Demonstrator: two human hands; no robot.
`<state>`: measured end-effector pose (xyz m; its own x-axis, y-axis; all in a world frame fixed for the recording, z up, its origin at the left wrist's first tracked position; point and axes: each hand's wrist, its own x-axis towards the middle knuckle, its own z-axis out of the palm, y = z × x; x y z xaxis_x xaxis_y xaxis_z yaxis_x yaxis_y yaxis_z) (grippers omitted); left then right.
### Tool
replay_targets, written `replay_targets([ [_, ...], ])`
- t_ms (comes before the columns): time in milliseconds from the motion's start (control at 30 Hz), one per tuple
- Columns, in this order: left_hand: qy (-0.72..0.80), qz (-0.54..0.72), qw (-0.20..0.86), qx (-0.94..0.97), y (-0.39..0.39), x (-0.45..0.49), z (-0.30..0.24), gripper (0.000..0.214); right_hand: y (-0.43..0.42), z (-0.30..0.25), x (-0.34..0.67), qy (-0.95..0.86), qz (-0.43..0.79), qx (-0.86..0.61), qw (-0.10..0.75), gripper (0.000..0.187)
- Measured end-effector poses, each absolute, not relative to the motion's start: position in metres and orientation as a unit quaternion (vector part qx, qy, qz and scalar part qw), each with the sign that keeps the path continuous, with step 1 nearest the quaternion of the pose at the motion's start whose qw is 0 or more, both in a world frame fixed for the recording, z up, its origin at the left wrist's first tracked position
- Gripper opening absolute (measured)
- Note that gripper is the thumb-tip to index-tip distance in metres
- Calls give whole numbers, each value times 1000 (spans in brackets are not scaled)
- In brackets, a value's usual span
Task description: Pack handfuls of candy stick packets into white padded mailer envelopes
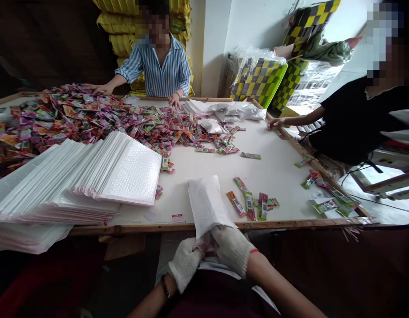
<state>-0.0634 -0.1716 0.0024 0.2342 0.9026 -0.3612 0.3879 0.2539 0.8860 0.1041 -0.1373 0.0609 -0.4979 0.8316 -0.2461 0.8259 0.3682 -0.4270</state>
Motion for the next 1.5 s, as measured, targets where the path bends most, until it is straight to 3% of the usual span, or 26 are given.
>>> replay_targets([
  [133, 563, 185, 571, 568, -177, -90, 7, 48, -150, 125, 143, -807, 261, -517, -118, 19],
  [200, 556, 184, 597, 549, -175, -97, 11, 58, -131, 152, 147, -815, 245, -521, -65, 19],
  [267, 567, 195, 620, 507, -169, -98, 16, 69, -99, 159, 134, -836, 216, -502, 49, 27],
  [367, 580, 241, 624, 464, -154, -91, 19, 70, -48, 125, 96, -857, 156, -470, 145, 44],
  [467, 579, 304, 613, 443, -144, -85, 15, 53, -24, 61, 64, -854, 122, -500, 78, 64],
  [600, 573, 335, 644, 379, -146, -87, 6, 47, -35, 5, 68, -877, 71, -468, 81, 56],
  [867, 580, 326, 667, 335, -159, -97, -3, 43, -107, 1, 142, -894, 72, -430, 103, 50],
  [967, 600, 310, 661, 327, -163, -100, -5, 45, -133, 9, 139, -895, 121, -401, 156, 36],
  [1333, 534, 322, 753, 211, -161, -93, 6, 39, -154, 35, 91, -825, 392, -296, 281, 16],
  [1433, 566, 314, 719, 253, -161, -96, 4, 40, -171, 32, 134, -731, 486, -387, 285, 8],
  [1500, 601, 298, 676, 304, -162, -101, 4, 40, -186, 23, 176, -681, 482, -495, 244, 7],
])
